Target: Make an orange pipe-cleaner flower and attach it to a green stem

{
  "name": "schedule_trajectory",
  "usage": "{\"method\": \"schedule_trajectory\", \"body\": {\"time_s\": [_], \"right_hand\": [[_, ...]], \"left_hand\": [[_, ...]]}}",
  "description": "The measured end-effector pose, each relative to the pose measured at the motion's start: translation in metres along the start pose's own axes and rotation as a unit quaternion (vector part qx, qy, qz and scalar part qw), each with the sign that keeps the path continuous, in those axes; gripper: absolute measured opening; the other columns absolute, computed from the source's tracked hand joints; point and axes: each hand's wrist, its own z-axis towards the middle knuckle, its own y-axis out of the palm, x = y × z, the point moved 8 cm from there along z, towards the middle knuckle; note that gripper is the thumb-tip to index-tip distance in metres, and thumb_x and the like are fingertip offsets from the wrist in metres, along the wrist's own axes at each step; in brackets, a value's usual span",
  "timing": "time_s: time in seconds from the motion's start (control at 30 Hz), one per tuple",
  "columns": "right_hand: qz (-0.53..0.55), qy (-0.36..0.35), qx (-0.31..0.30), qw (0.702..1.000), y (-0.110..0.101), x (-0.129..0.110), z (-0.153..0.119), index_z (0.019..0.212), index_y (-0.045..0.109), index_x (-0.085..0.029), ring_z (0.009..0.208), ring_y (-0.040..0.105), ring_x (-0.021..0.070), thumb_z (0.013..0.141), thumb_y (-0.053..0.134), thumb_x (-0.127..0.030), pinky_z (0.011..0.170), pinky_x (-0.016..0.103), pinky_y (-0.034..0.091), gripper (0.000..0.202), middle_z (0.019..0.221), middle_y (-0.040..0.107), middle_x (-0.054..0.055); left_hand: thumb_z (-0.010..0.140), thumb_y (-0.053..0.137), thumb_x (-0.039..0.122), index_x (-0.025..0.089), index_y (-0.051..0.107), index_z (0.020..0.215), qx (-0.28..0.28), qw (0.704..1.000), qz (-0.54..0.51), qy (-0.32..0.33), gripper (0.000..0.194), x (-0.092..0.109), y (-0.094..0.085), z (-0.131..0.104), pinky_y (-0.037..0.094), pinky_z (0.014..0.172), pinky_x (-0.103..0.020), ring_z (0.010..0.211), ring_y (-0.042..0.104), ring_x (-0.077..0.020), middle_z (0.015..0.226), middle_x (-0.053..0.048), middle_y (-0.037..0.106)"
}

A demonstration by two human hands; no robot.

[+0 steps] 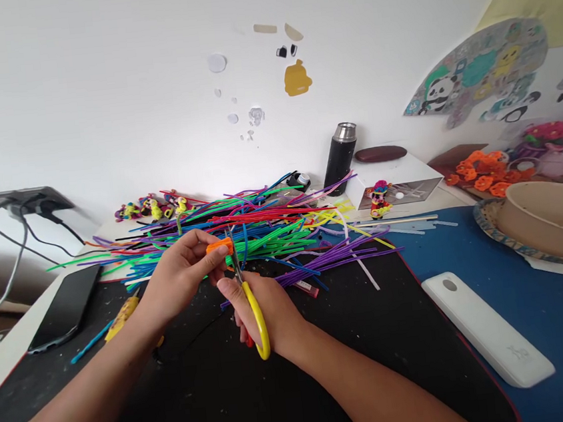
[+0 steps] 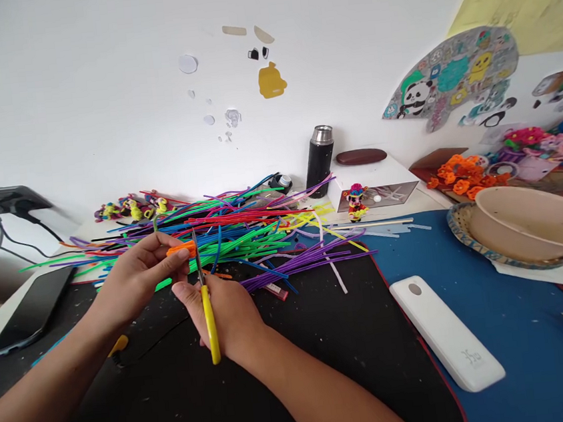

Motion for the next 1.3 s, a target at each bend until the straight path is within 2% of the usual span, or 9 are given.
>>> {"method": "schedule_trajectory", "body": {"time_s": [0.17,0.4,0.57,0.63,0.8,0.9,1.1,1.3], "right_hand": [[-0.036,-0.015,0.010,0.999,-0.002,-0.007,0.000,0.091,0.060,-0.024,0.044,0.055,0.0152,0.105,0.046,-0.080,0.049,0.027,0.037,0.059,0.059,0.057,-0.002],[-0.073,-0.025,0.048,0.996,-0.009,-0.010,-0.001,0.092,0.066,-0.024,0.059,0.061,0.0200,0.108,0.049,-0.072,0.057,0.029,0.038,0.054,0.066,0.061,0.001],[-0.106,-0.043,0.079,0.990,-0.014,-0.016,-0.001,0.081,0.063,-0.021,0.064,0.057,0.0169,0.110,0.056,-0.053,0.061,0.029,0.037,0.044,0.071,0.063,0.001],[-0.095,-0.051,0.087,0.990,-0.014,-0.016,-0.001,0.079,0.062,-0.021,0.064,0.057,0.0156,0.109,0.058,-0.051,0.061,0.028,0.037,0.042,0.070,0.063,0.001],[0.059,0.001,0.050,0.997,-0.006,0.003,0.002,0.087,0.060,-0.022,0.040,0.052,0.0137,0.108,0.051,-0.068,0.045,0.024,0.037,0.051,0.052,0.053,-0.005],[0.106,-0.001,0.041,0.993,-0.004,0.008,0.004,0.090,0.061,-0.022,0.035,0.052,0.0144,0.104,0.049,-0.077,0.038,0.023,0.037,0.058,0.048,0.052,-0.006],[0.121,-0.007,0.030,0.992,-0.001,0.007,0.004,0.093,0.064,-0.021,0.034,0.053,0.0145,0.097,0.052,-0.087,0.033,0.022,0.039,0.067,0.048,0.054,-0.006],[0.132,0.010,0.022,0.991,0.000,0.003,0.003,0.094,0.064,-0.020,0.039,0.057,0.0143,0.085,0.055,-0.097,0.038,0.021,0.043,0.078,0.049,0.058,-0.004]], "left_hand": [[0.081,0.090,0.058,0.022,0.064,0.089,0.001,1.000,0.005,-0.001,0.045,0.002,0.001,-0.001,0.052,0.054,-0.028,0.055,0.063,-0.0173,0.065,0.000,0.071],[0.080,0.091,0.058,0.022,0.062,0.088,0.009,1.000,0.007,-0.011,0.046,0.001,0.000,-0.002,0.052,0.052,-0.027,0.054,0.064,-0.0172,0.065,-0.001,0.072],[0.080,0.092,0.055,0.022,0.063,0.088,0.015,1.000,0.011,-0.012,0.044,0.002,0.000,-0.003,0.052,0.052,-0.026,0.052,0.064,-0.0165,0.064,0.000,0.072],[0.080,0.093,0.054,0.021,0.065,0.088,0.009,1.000,-0.013,-0.015,0.044,-0.001,0.000,-0.001,0.052,0.051,-0.025,0.051,0.063,-0.0156,0.063,0.000,0.071],[0.074,0.096,0.055,0.018,0.066,0.082,0.009,0.985,-0.156,-0.073,0.048,-0.017,-0.003,0.006,0.047,0.045,-0.022,0.049,0.061,-0.0137,0.063,-0.001,0.070],[0.069,0.100,0.053,0.017,0.067,0.077,0.017,0.972,-0.212,-0.100,0.050,-0.023,-0.004,0.007,0.047,0.043,-0.020,0.050,0.062,-0.0134,0.062,-0.002,0.070],[0.070,0.100,0.052,0.016,0.068,0.076,0.006,0.967,-0.234,-0.101,0.049,-0.022,-0.001,0.006,0.047,0.043,-0.020,0.050,0.063,-0.0139,0.062,-0.003,0.071],[0.071,0.100,0.050,0.017,0.068,0.081,0.004,0.968,-0.232,-0.098,0.047,-0.026,-0.003,0.007,0.048,0.044,-0.020,0.050,0.064,-0.0143,0.064,-0.003,0.073]]}}
